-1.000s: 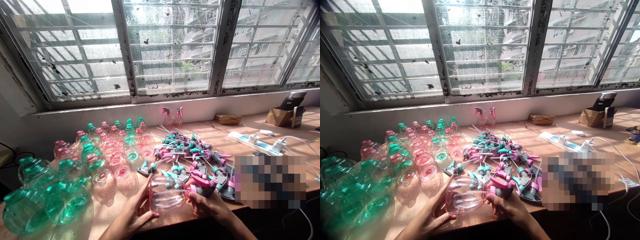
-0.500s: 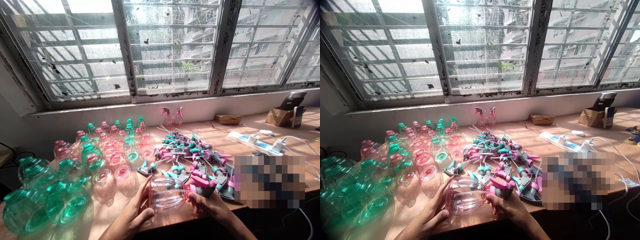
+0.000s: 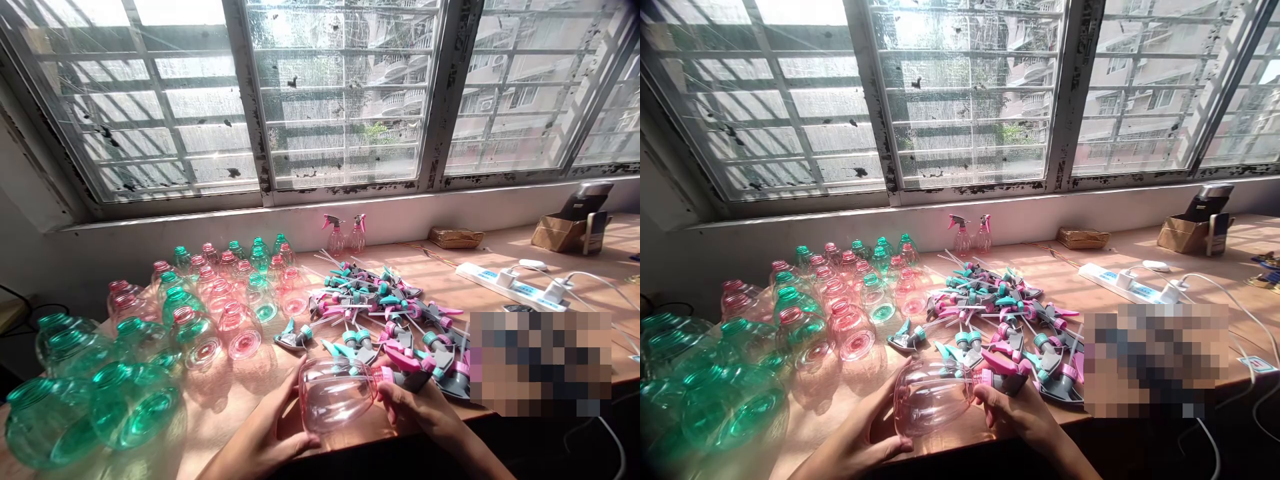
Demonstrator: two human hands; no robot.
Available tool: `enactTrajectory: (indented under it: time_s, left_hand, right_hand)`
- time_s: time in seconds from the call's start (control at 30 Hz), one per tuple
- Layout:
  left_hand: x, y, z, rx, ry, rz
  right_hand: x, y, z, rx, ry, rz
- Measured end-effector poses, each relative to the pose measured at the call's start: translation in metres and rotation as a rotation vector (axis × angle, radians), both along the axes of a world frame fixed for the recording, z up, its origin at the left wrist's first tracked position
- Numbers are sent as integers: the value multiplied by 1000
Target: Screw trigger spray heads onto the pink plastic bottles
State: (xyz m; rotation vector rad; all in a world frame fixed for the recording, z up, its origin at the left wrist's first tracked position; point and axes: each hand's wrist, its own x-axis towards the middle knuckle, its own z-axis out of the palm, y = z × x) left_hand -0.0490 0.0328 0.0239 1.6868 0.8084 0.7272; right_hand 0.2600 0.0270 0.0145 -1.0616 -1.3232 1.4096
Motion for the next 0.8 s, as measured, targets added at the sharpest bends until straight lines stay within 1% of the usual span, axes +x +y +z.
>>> enactTrajectory:
  time_s: [0.2, 0.33, 0.43, 0.63, 0.8]
  left_hand:
    - [0, -2, 1, 29, 42, 62]
    - [1, -4, 3, -4, -10, 29]
    - [2, -4, 1, -20, -47, 33]
    - [2, -1, 1, 54, 92, 77]
    - [-2, 3, -2, 97, 124, 94]
  right_hand:
    - [-2, -2, 4, 4, 9, 3]
    - [-5, -5, 11, -3, 36, -30]
    - [-7, -7, 14, -18, 76, -47]
    - [-5, -5, 11, 2, 67, -10]
    - [-3, -4, 10, 11, 39, 4]
